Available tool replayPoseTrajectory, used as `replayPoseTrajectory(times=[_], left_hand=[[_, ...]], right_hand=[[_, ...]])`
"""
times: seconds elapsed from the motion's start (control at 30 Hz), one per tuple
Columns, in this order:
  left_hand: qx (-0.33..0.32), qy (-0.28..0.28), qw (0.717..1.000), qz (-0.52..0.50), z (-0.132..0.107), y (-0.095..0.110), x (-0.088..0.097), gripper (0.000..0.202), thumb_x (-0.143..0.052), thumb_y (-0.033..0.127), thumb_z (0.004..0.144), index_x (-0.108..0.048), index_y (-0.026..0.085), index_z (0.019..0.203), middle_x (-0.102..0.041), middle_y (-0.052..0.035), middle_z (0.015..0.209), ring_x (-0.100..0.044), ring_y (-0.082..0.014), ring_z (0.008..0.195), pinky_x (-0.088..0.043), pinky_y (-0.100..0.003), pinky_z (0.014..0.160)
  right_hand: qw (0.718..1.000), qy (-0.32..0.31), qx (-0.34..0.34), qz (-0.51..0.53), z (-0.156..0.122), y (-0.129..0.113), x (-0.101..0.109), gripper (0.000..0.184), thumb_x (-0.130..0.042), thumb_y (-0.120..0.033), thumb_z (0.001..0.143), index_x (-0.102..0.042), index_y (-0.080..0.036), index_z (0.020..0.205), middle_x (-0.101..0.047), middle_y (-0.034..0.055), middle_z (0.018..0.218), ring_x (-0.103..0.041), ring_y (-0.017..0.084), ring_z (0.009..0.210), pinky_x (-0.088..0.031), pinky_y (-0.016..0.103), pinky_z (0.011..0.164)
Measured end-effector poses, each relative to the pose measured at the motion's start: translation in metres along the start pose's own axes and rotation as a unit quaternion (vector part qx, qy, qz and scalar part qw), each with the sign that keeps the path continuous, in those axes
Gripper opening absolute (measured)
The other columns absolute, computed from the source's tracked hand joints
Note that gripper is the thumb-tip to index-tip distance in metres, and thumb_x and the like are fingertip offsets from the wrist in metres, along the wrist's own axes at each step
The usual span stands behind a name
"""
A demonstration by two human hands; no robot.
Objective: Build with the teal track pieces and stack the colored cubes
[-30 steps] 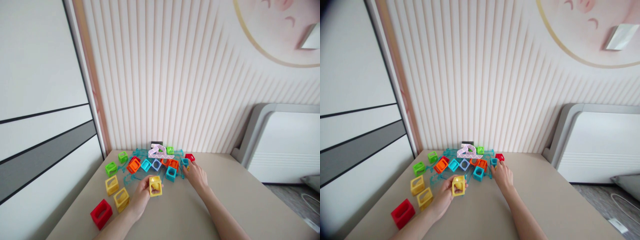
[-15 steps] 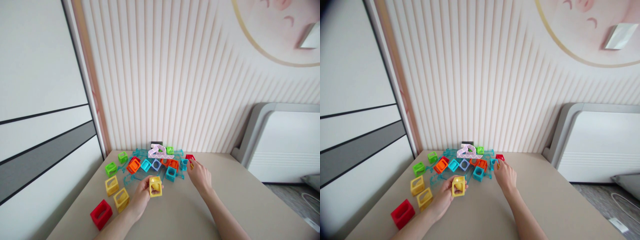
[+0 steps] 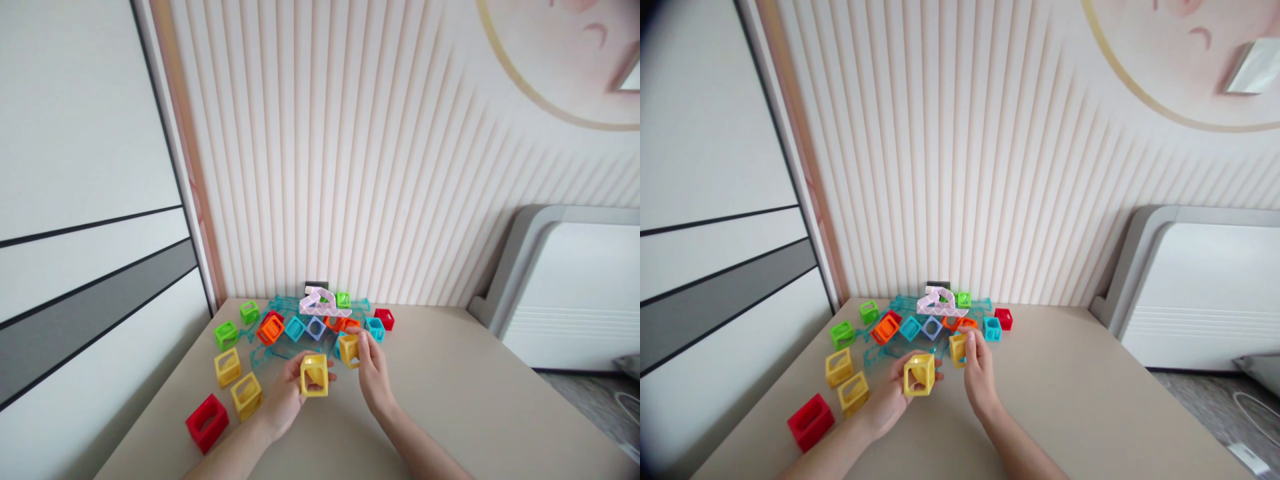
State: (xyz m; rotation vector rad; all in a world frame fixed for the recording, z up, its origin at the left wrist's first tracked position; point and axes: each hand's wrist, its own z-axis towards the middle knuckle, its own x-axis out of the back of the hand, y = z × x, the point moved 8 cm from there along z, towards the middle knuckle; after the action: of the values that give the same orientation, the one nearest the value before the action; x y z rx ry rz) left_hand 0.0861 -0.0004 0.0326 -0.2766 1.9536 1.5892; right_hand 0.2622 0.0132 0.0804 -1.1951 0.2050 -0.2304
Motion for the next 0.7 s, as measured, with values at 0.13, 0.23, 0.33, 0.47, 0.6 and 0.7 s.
replayPoseTrajectory(times=[0.13,0.23,0.33,0.47,0.6,0.7], left_hand=[[-0.007,-0.032,0.999,-0.020,-0.005,0.006,-0.009,0.028,-0.082,0.025,0.071,-0.073,0.019,0.097,-0.076,-0.0095,0.106,-0.071,-0.0279,0.098,-0.049,-0.043,0.093],[-0.016,-0.043,0.998,-0.036,-0.006,0.009,-0.011,0.031,-0.084,0.032,0.070,-0.075,0.018,0.097,-0.076,-0.0114,0.109,-0.070,-0.0300,0.101,-0.049,-0.046,0.095],[-0.019,-0.054,0.997,-0.042,-0.006,0.010,-0.012,0.034,-0.084,0.035,0.071,-0.076,0.018,0.098,-0.075,-0.0120,0.110,-0.070,-0.0303,0.099,-0.049,-0.047,0.095],[-0.019,-0.079,0.996,-0.042,-0.008,0.010,-0.015,0.037,-0.083,0.040,0.072,-0.076,0.018,0.100,-0.075,-0.0125,0.112,-0.070,-0.0315,0.098,-0.049,-0.048,0.094],[-0.033,-0.087,0.995,-0.043,-0.008,0.013,-0.016,0.037,-0.082,0.038,0.072,-0.075,0.018,0.102,-0.076,-0.0124,0.108,-0.071,-0.0308,0.096,-0.051,-0.046,0.091],[-0.042,-0.069,0.996,-0.040,-0.006,0.016,-0.014,0.034,-0.082,0.034,0.071,-0.075,0.016,0.098,-0.077,-0.0117,0.101,-0.072,-0.0300,0.092,-0.052,-0.044,0.087]], right_hand=[[0.998,-0.039,-0.032,0.037,-0.012,0.004,-0.014,0.049,-0.045,-0.067,0.093,-0.063,-0.022,0.101,-0.065,0.0034,0.084,-0.061,0.019,0.071,-0.051,0.028,0.061],[0.996,-0.073,-0.026,0.044,-0.015,-0.001,-0.018,0.044,-0.044,-0.063,0.095,-0.060,-0.023,0.105,-0.066,0.0039,0.090,-0.063,0.020,0.076,-0.053,0.030,0.067],[0.994,-0.101,-0.006,0.050,-0.016,-0.007,-0.021,0.039,-0.046,-0.059,0.096,-0.058,-0.025,0.108,-0.066,0.0051,0.102,-0.064,0.020,0.082,-0.054,0.029,0.071],[0.991,-0.131,0.002,0.035,-0.019,-0.006,-0.026,0.037,-0.047,-0.056,0.097,-0.059,-0.024,0.111,-0.065,0.0053,0.103,-0.063,0.019,0.083,-0.054,0.028,0.073],[0.985,-0.172,0.000,0.012,-0.022,-0.004,-0.031,0.037,-0.050,-0.052,0.097,-0.058,-0.024,0.119,-0.066,0.0044,0.100,-0.062,0.019,0.083,-0.053,0.029,0.077],[0.981,-0.191,0.002,0.017,-0.023,-0.007,-0.033,0.039,-0.053,-0.051,0.096,-0.056,-0.024,0.124,-0.065,0.0062,0.112,-0.064,0.020,0.093,-0.053,0.032,0.084]])
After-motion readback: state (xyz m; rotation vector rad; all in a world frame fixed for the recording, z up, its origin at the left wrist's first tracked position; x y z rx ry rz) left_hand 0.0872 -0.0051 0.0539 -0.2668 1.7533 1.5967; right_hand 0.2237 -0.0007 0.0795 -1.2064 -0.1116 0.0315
